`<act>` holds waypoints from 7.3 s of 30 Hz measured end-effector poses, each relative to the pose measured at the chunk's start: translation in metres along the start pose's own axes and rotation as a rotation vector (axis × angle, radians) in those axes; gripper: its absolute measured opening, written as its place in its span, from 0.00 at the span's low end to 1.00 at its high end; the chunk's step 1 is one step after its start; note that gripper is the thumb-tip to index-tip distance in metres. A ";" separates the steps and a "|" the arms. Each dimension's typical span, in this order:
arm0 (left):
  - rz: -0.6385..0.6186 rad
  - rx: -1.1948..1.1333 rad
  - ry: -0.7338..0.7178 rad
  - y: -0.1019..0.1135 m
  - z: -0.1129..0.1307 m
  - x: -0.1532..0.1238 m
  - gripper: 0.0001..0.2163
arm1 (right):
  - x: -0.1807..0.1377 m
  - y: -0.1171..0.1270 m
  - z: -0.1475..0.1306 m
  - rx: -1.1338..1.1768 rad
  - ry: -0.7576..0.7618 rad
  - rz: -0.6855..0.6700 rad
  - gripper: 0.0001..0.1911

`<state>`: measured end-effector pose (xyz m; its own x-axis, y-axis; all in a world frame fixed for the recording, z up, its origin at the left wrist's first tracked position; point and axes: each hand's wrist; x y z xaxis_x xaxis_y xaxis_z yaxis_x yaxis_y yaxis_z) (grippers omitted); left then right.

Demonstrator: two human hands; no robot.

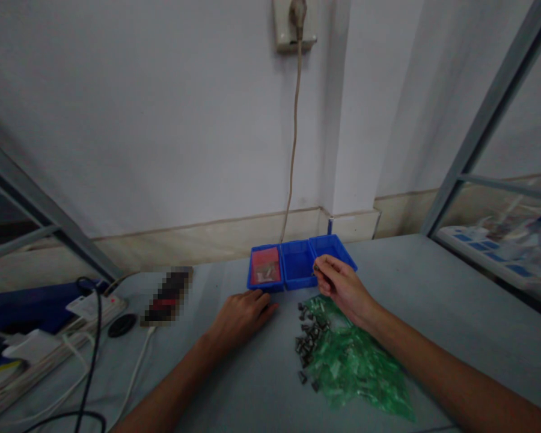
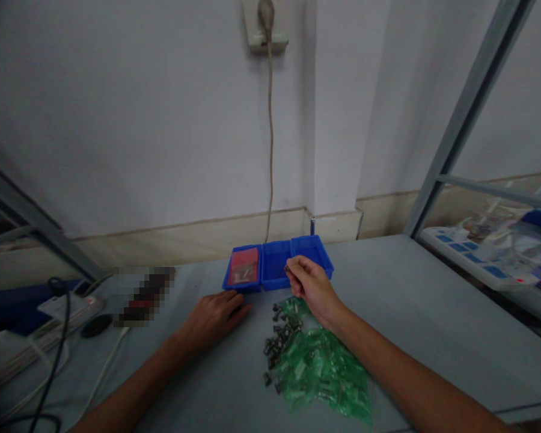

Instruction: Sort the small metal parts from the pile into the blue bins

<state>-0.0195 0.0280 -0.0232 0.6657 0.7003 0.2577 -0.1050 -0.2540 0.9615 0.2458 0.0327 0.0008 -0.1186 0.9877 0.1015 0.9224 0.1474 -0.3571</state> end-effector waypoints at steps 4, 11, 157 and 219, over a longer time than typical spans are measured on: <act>-0.015 0.003 0.003 0.002 0.001 0.001 0.15 | 0.000 0.001 0.002 -0.053 0.036 -0.003 0.15; -0.028 -0.005 0.002 0.000 0.000 0.000 0.14 | 0.000 0.002 0.002 -0.271 0.139 0.004 0.13; -0.186 -0.017 0.106 0.004 0.003 0.001 0.10 | -0.002 0.002 -0.003 -0.192 0.088 -0.018 0.14; -0.194 -0.061 0.131 0.008 0.004 0.002 0.10 | 0.001 0.005 -0.001 -0.217 0.144 0.010 0.15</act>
<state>-0.0160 0.0243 -0.0160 0.5771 0.8134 0.0736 -0.0313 -0.0680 0.9972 0.2509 0.0347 0.0004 -0.0695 0.9695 0.2351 0.9824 0.1075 -0.1530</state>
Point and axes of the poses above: each hand's wrist, its own x-axis towards the middle knuckle, its own y-axis out of the back of the hand, z = x × y, and after that the axes turned 3 degrees about -x, right-handed
